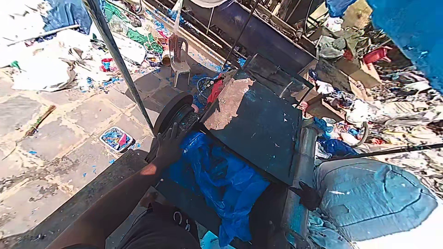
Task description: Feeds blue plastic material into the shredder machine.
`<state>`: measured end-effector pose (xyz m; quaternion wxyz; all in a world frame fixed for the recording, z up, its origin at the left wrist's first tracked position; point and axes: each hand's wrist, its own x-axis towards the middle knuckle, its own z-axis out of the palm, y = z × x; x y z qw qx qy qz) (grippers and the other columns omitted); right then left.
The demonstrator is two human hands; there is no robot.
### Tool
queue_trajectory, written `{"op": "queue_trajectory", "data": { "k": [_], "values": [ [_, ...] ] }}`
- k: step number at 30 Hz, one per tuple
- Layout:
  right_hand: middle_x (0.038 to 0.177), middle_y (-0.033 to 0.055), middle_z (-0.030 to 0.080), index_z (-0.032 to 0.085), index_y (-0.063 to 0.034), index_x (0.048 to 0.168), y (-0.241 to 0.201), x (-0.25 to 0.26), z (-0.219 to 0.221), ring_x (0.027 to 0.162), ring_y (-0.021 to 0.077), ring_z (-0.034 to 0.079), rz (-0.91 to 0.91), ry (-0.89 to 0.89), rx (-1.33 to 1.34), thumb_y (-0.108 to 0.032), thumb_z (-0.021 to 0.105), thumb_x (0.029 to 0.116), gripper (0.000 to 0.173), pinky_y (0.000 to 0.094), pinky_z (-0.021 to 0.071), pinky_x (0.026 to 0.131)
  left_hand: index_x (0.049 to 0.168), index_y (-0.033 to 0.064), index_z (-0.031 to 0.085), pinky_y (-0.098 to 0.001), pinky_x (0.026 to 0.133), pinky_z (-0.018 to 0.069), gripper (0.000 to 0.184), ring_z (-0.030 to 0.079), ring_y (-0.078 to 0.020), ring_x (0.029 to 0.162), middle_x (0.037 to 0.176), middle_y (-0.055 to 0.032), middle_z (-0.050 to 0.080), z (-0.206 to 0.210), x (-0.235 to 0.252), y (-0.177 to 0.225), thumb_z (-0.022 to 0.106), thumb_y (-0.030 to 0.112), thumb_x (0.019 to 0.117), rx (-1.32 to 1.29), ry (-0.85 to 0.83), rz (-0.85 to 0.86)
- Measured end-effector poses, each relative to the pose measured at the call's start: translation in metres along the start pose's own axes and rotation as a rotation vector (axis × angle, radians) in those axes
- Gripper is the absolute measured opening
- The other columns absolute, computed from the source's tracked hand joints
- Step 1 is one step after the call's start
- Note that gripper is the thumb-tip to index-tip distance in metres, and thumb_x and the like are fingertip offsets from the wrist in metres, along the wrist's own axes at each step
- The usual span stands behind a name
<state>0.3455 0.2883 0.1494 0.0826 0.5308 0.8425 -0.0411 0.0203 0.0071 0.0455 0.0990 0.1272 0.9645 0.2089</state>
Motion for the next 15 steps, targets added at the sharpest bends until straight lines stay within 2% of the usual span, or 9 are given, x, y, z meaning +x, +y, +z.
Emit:
{"op": "queue_trajectory", "data": {
  "k": [1,2,3,4,5,6,9,12,15],
  "values": [
    [0.119,0.0278,0.070,0.064,0.0066,0.128,0.006,0.004,0.026,0.117,0.0434,0.065,-0.029,0.267,0.055,-0.039,0.040,0.1079,0.056,0.0601,0.0478,0.102,0.162,0.0249,0.033,-0.0796,0.113,0.0171,0.084,0.019,-0.0391,0.157,0.174,-0.0119,0.006,0.001,0.000,0.000,0.075,0.030,0.0894,0.008,0.013,-0.003],
    [0.113,0.0282,0.071,0.067,0.0081,0.122,0.001,0.000,0.024,0.112,0.0436,0.067,-0.021,0.330,0.074,-0.037,0.037,0.1091,0.056,0.0597,0.0493,0.099,0.162,0.0240,0.033,-0.0791,0.113,0.0173,0.083,0.018,-0.0387,0.157,0.174,-0.0112,0.006,0.003,-0.001,-0.001,0.074,0.031,0.0895,0.023,0.027,-0.006],
    [0.138,0.0268,0.060,0.052,0.0073,0.141,-0.017,-0.012,-0.030,0.133,0.0402,0.055,0.050,-0.107,0.047,-0.035,0.025,0.1130,0.057,0.0549,0.0421,0.110,0.161,0.0222,0.033,-0.0786,0.113,0.0170,0.084,0.018,-0.0387,0.157,0.174,-0.0109,0.006,0.005,-0.001,-0.002,0.075,0.031,0.0892,0.035,0.045,-0.005],
    [0.147,0.0251,0.054,0.045,0.0067,0.146,-0.032,-0.016,-0.058,0.140,0.0377,0.049,0.116,-0.293,0.040,-0.032,0.022,0.1135,0.056,0.0517,0.0400,0.113,0.161,0.0197,0.034,-0.0782,0.114,0.0175,0.084,0.017,-0.0385,0.157,0.174,-0.0110,0.006,0.007,-0.001,-0.002,0.075,0.032,0.0886,0.047,0.073,-0.001],
    [0.149,0.0245,0.053,0.045,0.0065,0.147,-0.040,-0.018,-0.066,0.141,0.0370,0.048,0.161,-0.339,0.048,-0.030,0.022,0.1136,0.055,0.0509,0.0395,0.113,0.161,0.0175,0.034,-0.0771,0.114,0.0182,0.085,0.017,-0.0376,0.157,0.174,-0.0110,0.006,0.008,-0.001,-0.002,0.076,0.032,0.0882,0.057,0.100,-0.002],
    [0.148,0.0248,0.053,0.046,0.0064,0.147,-0.036,-0.015,-0.058,0.141,0.0375,0.049,0.164,-0.313,0.056,-0.031,0.024,0.1134,0.055,0.0515,0.0394,0.113,0.162,0.0149,0.032,-0.0754,0.115,0.0184,0.088,0.016,-0.0365,0.158,0.174,-0.0114,0.005,0.008,-0.002,-0.002,0.076,0.033,0.0878,0.058,0.126,-0.008],
    [0.135,0.0238,0.064,0.058,0.0024,0.139,0.009,0.019,0.020,0.132,0.0390,0.058,0.079,-0.037,0.051,-0.040,0.026,0.1109,0.060,0.0571,0.0439,0.109,0.162,0.0072,0.027,-0.0726,0.118,0.0172,0.091,0.014,-0.0348,0.159,0.173,-0.0134,0.007,0.011,-0.003,-0.006,0.072,0.040,0.0896,0.005,0.203,-0.041],
    [0.142,0.0219,0.059,0.054,-0.0007,0.143,0.032,0.043,0.047,0.136,0.0383,0.054,0.065,-0.080,0.079,-0.046,0.022,0.1094,0.065,0.0594,0.0429,0.109,0.162,0.0034,0.023,-0.0678,0.120,0.0172,0.095,0.018,-0.0319,0.158,0.173,-0.0136,0.011,0.013,-0.005,-0.010,0.062,0.057,0.0941,-0.046,0.294,-0.023],
    [0.144,0.0222,0.058,0.053,0.0016,0.143,0.029,0.040,0.043,0.138,0.0374,0.053,0.060,-0.095,0.073,-0.044,0.023,0.1096,0.064,0.0573,0.0412,0.112,0.164,0.0027,0.016,-0.0628,0.123,0.0137,0.097,0.020,-0.0291,0.158,0.171,-0.0154,0.020,0.010,-0.009,-0.010,0.054,0.061,0.0963,-0.111,0.370,-0.004]
  ]
}}
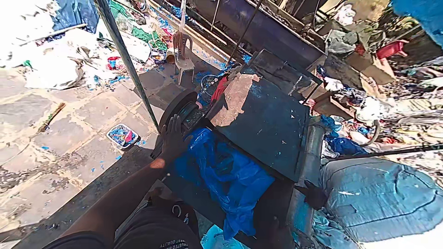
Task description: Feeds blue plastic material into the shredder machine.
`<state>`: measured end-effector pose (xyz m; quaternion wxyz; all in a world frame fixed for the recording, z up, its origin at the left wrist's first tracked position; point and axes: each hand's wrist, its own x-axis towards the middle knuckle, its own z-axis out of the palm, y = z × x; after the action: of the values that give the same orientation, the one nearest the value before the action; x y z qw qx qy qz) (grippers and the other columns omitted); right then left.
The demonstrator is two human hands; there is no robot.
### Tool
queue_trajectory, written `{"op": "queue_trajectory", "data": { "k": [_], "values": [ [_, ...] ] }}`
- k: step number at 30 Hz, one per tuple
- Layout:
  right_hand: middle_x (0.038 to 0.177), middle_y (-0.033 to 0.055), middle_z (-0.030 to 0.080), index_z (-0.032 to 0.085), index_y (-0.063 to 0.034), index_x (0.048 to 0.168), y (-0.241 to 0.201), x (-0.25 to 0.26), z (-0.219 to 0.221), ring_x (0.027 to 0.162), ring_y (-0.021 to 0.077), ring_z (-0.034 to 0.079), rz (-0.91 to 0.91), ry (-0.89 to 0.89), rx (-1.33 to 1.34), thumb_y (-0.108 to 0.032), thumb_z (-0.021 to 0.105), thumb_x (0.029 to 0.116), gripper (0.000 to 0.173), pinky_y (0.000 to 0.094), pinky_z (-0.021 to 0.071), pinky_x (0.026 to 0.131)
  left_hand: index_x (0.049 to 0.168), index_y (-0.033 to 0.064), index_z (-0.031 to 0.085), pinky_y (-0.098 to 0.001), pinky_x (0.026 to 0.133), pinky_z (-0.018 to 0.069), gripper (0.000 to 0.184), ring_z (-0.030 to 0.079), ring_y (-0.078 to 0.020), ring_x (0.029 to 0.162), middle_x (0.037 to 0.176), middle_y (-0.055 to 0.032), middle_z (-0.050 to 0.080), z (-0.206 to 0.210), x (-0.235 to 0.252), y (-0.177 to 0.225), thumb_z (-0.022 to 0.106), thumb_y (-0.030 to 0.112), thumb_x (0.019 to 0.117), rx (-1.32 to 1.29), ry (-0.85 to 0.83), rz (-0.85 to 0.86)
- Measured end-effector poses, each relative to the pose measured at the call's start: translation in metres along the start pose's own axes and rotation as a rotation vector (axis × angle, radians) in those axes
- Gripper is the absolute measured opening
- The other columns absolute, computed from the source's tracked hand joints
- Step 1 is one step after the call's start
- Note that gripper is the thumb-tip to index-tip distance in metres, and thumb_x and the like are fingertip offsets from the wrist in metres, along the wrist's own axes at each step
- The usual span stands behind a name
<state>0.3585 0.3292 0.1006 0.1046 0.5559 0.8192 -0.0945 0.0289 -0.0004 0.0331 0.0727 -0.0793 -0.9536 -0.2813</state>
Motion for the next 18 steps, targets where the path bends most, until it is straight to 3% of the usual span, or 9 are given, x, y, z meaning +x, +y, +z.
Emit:
{"op": "queue_trajectory", "data": {
  "k": [6,8,12,14,15,18],
  "values": [
    [0.143,0.0254,0.058,0.051,0.0035,0.145,-0.009,-0.014,-0.011,0.137,0.0399,0.053,0.013,0.010,0.035,-0.041,0.027,0.1110,0.061,0.0581,0.0399,0.112,0.160,-0.0035,0.022,-0.0580,0.126,0.0106,0.090,0.024,-0.0335,0.157,0.166,-0.0232,0.029,-0.002,-0.002,-0.002,0.050,0.058,0.1006,-0.050,0.022,-0.020],
    [0.142,0.0258,0.059,0.051,0.0043,0.145,-0.007,-0.011,-0.011,0.136,0.0394,0.054,0.007,0.012,0.056,-0.039,0.030,0.1108,0.059,0.0568,0.0405,0.113,0.159,-0.0055,0.025,-0.0548,0.128,0.0091,0.087,0.018,-0.0334,0.158,0.167,-0.0231,0.025,-0.003,-0.001,-0.002,0.048,0.057,0.1021,-0.024,-0.019,-0.040],
    [0.140,0.0257,0.060,0.054,0.0038,0.142,-0.001,-0.006,-0.002,0.135,0.0396,0.054,-0.009,0.031,0.049,-0.041,0.029,0.1109,0.060,0.0573,0.0403,0.112,0.151,-0.0053,0.044,-0.0546,0.128,0.0074,0.078,0.007,-0.0352,0.160,0.170,-0.0241,0.014,0.000,0.003,-0.006,0.043,0.057,0.1036,0.056,-0.073,-0.018],
    [0.140,0.0253,0.061,0.055,0.0031,0.141,0.007,0.005,0.005,0.134,0.0413,0.055,-0.024,0.028,0.048,-0.042,0.028,0.1109,0.061,0.0602,0.0425,0.110,0.151,-0.0061,0.042,-0.0536,0.129,0.0082,0.078,0.009,-0.0339,0.160,0.170,-0.0224,0.017,0.004,0.005,-0.005,0.043,0.056,0.1042,0.057,-0.084,0.002],
    [0.138,0.0293,0.060,0.055,0.0064,0.140,0.014,0.015,0.011,0.132,0.0460,0.055,-0.049,0.027,0.078,-0.041,0.030,0.1117,0.061,0.0645,0.0420,0.108,0.152,-0.0058,0.041,-0.0543,0.128,0.0079,0.079,0.012,-0.0331,0.159,0.169,-0.0214,0.020,0.006,0.004,-0.005,0.043,0.057,0.1040,0.057,-0.084,0.013],
    [0.136,0.0310,0.061,0.054,0.0079,0.139,0.022,0.026,0.015,0.130,0.0474,0.057,-0.074,0.019,0.083,-0.041,0.031,0.1117,0.061,0.0664,0.0431,0.106,0.160,-0.0033,0.026,-0.0620,0.126,0.0027,0.086,0.010,-0.0309,0.160,0.171,-0.0182,0.017,0.006,0.006,-0.001,0.046,0.058,0.1026,0.051,-0.112,0.010]
  ]
}}
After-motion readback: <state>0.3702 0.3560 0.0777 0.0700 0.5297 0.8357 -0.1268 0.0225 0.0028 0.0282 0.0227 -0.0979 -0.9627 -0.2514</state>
